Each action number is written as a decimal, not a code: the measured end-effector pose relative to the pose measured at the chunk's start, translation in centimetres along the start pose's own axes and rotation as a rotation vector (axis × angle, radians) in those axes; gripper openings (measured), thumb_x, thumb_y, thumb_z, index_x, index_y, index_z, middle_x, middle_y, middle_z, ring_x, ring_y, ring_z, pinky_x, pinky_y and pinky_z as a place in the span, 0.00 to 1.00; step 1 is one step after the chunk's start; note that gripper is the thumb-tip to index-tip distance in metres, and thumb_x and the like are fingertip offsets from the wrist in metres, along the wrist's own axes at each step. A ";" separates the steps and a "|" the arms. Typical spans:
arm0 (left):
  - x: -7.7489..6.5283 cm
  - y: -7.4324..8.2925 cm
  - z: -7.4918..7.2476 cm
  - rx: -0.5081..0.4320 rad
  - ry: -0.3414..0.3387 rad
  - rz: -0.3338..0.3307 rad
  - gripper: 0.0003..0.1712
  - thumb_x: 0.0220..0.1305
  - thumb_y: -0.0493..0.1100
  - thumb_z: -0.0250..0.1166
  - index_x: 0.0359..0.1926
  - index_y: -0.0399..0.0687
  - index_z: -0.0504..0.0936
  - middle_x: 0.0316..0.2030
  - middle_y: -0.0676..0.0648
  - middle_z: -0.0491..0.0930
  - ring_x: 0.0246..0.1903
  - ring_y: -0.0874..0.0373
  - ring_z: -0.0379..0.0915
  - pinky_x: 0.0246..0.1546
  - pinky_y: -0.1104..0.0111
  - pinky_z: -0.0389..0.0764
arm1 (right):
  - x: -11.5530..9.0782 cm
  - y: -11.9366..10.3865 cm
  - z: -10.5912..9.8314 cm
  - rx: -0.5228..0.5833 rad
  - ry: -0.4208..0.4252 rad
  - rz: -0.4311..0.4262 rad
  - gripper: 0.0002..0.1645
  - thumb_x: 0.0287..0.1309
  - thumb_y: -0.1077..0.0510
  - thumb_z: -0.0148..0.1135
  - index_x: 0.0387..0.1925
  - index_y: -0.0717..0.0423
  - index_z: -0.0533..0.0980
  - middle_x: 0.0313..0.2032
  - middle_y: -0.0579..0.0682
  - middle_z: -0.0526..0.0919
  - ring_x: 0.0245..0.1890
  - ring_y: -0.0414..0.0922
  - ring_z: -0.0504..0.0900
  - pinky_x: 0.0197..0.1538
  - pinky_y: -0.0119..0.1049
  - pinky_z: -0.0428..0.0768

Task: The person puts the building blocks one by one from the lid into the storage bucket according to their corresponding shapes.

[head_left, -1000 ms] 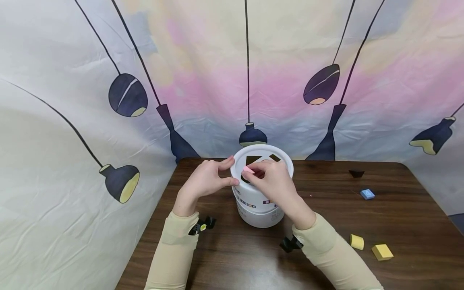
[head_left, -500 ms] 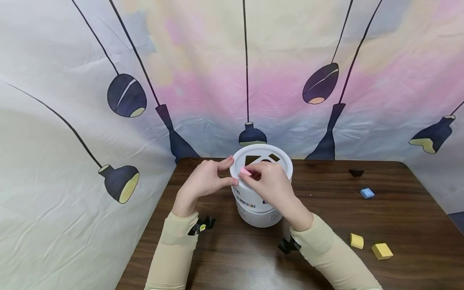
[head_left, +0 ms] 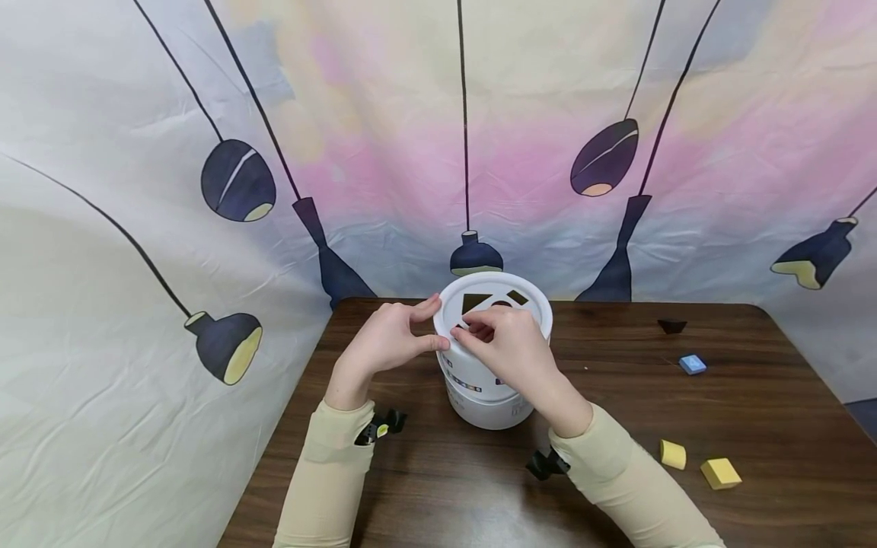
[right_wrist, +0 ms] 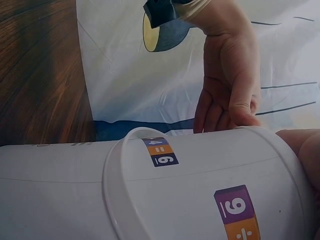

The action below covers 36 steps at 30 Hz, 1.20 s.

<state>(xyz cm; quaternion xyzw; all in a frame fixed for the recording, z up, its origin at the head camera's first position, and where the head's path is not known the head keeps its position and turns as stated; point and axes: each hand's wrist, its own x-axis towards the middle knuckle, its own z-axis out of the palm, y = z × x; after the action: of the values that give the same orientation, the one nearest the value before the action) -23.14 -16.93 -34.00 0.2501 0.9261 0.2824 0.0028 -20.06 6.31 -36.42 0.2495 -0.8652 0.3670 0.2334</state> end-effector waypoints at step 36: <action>0.1 -0.1 0.0 -0.033 -0.013 -0.014 0.47 0.62 0.59 0.79 0.76 0.49 0.72 0.72 0.51 0.72 0.75 0.48 0.65 0.66 0.54 0.78 | -2.7 6.0 -3.7 0.355 0.232 -0.151 0.15 0.58 0.73 0.76 0.47 0.61 0.90 0.41 0.51 0.92 0.38 0.38 0.89 0.39 0.27 0.86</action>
<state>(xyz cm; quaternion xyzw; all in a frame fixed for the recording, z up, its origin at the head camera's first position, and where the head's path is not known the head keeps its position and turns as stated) -23.25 -16.96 -34.07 0.2455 0.9230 0.2959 0.0147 -20.79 13.44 -38.79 0.3067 -0.7334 0.5211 0.3107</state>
